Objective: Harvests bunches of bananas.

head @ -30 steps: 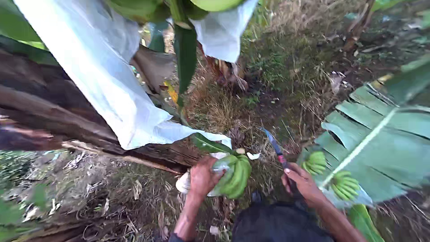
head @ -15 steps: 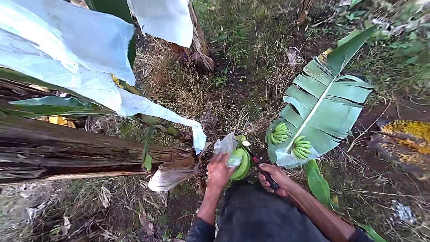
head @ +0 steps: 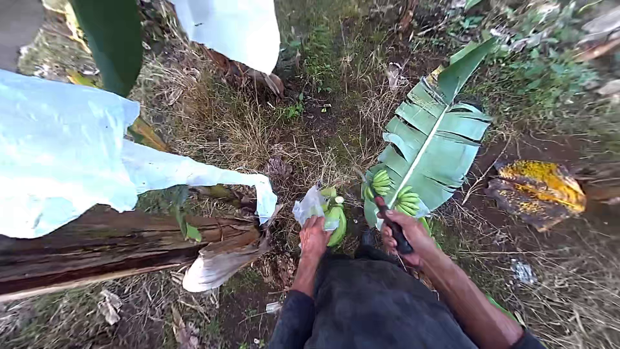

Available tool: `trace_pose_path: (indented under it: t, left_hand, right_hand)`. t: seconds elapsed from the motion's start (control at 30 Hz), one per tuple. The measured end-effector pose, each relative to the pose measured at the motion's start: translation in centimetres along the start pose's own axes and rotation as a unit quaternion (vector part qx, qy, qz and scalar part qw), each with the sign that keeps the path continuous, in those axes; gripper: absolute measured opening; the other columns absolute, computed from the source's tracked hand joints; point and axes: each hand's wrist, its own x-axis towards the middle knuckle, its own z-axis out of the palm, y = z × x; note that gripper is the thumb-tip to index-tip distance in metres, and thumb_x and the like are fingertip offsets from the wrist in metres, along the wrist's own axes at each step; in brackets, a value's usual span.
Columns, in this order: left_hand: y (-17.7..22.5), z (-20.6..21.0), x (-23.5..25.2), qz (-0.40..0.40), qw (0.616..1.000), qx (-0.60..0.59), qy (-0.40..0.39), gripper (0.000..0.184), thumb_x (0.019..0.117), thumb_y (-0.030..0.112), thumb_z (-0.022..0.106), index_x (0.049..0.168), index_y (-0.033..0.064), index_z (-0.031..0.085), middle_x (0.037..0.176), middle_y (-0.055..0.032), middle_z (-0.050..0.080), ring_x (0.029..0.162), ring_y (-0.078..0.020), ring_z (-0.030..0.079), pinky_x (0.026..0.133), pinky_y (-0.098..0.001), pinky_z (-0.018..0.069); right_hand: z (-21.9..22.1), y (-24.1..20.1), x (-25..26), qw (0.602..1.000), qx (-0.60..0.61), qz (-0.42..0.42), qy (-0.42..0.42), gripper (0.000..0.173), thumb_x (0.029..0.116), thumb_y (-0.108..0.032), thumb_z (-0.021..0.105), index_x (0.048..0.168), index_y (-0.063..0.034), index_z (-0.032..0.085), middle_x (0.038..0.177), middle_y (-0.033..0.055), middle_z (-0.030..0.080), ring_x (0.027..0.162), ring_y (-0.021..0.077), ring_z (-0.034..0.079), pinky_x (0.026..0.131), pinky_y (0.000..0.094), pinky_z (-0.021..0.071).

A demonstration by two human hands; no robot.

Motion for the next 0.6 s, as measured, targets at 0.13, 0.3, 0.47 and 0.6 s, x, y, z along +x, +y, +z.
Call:
trace_pose_path:
  t: [0.13, 0.3, 0.47, 0.6]
  left_hand:
    - [-0.1, 1.3, 0.9, -0.016, 0.997, 0.011, -0.071, 0.043, 0.0873, 0.043, 0.074, 0.116, 0.0112, 0.076, 0.117, -0.0117, 0.072, 0.110, -0.0297, 0.069, 0.094, -0.0513, 0.0560]
    - [2.0, 2.5, 1.0, -0.011, 0.989, 0.026, -0.144, 0.046, 0.0881, 0.046, 0.073, 0.119, 0.0119, 0.074, 0.122, -0.0113, 0.070, 0.116, -0.0302, 0.066, 0.097, -0.0512, 0.0545]
    - [5.1, 5.3, 1.7, 0.032, 0.987, 0.024, -0.158, 0.043, 0.0886, 0.041, 0.073, 0.119, 0.0102, 0.074, 0.123, -0.0131, 0.070, 0.116, -0.0320, 0.066, 0.097, -0.0530, 0.0544]
    - [7.5, 7.4, 3.2, 0.045, 0.982, 0.018, -0.181, 0.042, 0.0886, 0.039, 0.072, 0.118, 0.0092, 0.074, 0.124, -0.0131, 0.069, 0.119, -0.0321, 0.065, 0.099, -0.0525, 0.0533]
  right_hand:
    - [-6.1, 0.6, 0.4, 0.983, -0.080, -0.073, 0.150, 0.029, 0.1111, -0.024, 0.038, 0.123, -0.0019, 0.053, 0.064, 0.0063, 0.056, 0.044, 0.0164, 0.055, 0.039, 0.0329, 0.0514]
    - [-12.6, 6.6, 3.6, 0.878, -0.437, 0.094, 0.173, 0.037, 0.1019, -0.024, 0.052, 0.130, -0.0022, 0.061, 0.100, 0.0190, 0.069, 0.082, 0.0315, 0.068, 0.075, 0.0539, 0.0573]
    - [-5.7, 4.9, 4.5, 0.876, -0.481, 0.007, 0.031, 0.036, 0.1035, -0.028, 0.048, 0.131, -0.0083, 0.060, 0.093, 0.0137, 0.069, 0.075, 0.0276, 0.069, 0.071, 0.0501, 0.0589]
    - [-7.8, 0.8, 3.4, 0.894, -0.421, -0.089, 0.121, 0.042, 0.1033, -0.025, 0.047, 0.141, -0.0092, 0.056, 0.088, 0.0112, 0.069, 0.066, 0.0231, 0.066, 0.063, 0.0460, 0.0593]
